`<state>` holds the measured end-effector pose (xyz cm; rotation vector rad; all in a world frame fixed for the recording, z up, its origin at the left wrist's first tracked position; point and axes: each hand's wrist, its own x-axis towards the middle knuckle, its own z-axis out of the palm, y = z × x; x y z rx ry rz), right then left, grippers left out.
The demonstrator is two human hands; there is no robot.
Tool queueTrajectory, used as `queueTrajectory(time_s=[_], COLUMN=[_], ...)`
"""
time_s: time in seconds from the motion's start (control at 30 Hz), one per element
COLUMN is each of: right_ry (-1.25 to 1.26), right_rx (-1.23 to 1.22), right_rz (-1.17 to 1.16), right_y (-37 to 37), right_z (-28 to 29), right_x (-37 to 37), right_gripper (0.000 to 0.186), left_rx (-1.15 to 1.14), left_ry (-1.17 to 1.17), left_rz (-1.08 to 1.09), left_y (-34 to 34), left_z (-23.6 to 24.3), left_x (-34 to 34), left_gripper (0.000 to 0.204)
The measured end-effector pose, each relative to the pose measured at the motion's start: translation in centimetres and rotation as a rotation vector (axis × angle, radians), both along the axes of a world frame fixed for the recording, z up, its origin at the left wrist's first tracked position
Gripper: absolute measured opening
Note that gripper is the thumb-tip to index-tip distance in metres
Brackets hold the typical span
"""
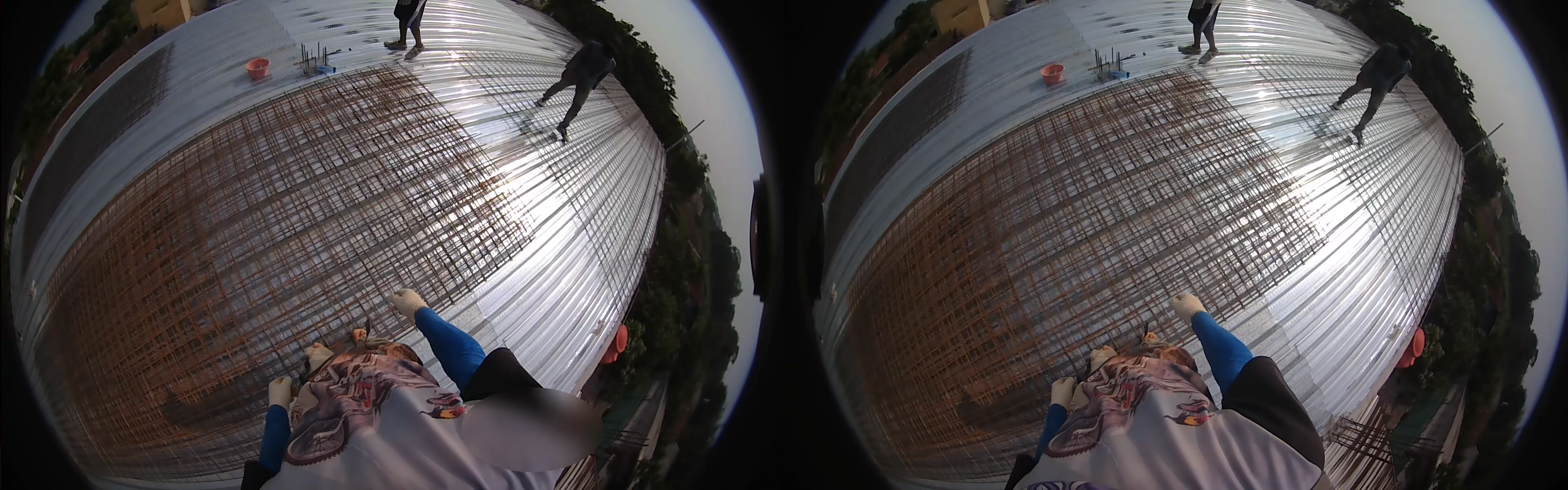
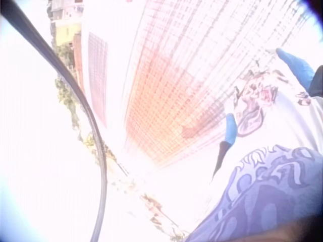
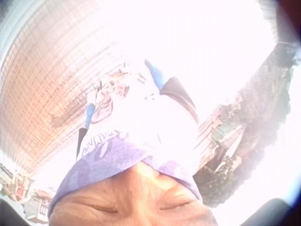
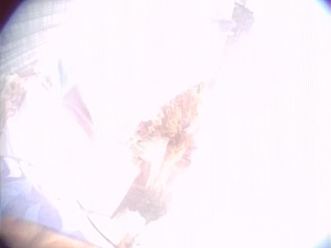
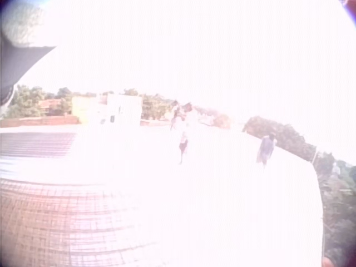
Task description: The person walks across a rooftop construction site and positions sections of rebar grid onto a metal sheet surface. They align the grids and secure them using wire ties, working alongside other workers who are also handling rebar.
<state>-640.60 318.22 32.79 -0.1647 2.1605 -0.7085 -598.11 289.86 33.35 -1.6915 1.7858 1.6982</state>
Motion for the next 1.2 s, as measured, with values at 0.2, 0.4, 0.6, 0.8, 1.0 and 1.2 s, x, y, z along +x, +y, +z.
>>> queueTrajectory(time_s=[0.2,0.4,0.6,0.8,1.0,1.2], right_ry=[-0.053,-0.029,-0.21,-0.259,-0.298,-0.282], right_rx=[-0.16,-0.031,0.209,0.225,0.156,0.132], right_rz=[0.137,0.16,-0.09,-0.358,-0.422,-0.395], right_y=[-6.8,-3.1,5.9,9.1,6.6,6.1], right_z=[5.5,-0.9,-5.1,-1.1,3.2,3.7], right_x=[0.5,6.2,12.9,18.8,19.6,19.5], right_gripper=[0.058,0.06,0.059,0.055,0.052,0.051], left_rx=[0.033,0.099,0.116,0.211,0.114,0.124], left_ry=[-0.022,-0.143,-0.158,-0.119,-0.123,-0.05], left_rz=[-0.019,-0.094,-0.243,-0.231,-0.181,-0.211], left_y=[-3.6,-4.5,-7.7,-9.3,-12.1,-11.3], left_z=[-0.7,-1.8,-8.0,-2.5,0.6,2.3], left_x=[1.4,3.6,7.7,3.6,-2.2,-4.6], left_gripper=[0.028,0.028,0.033,0.025,0.023,0.029])
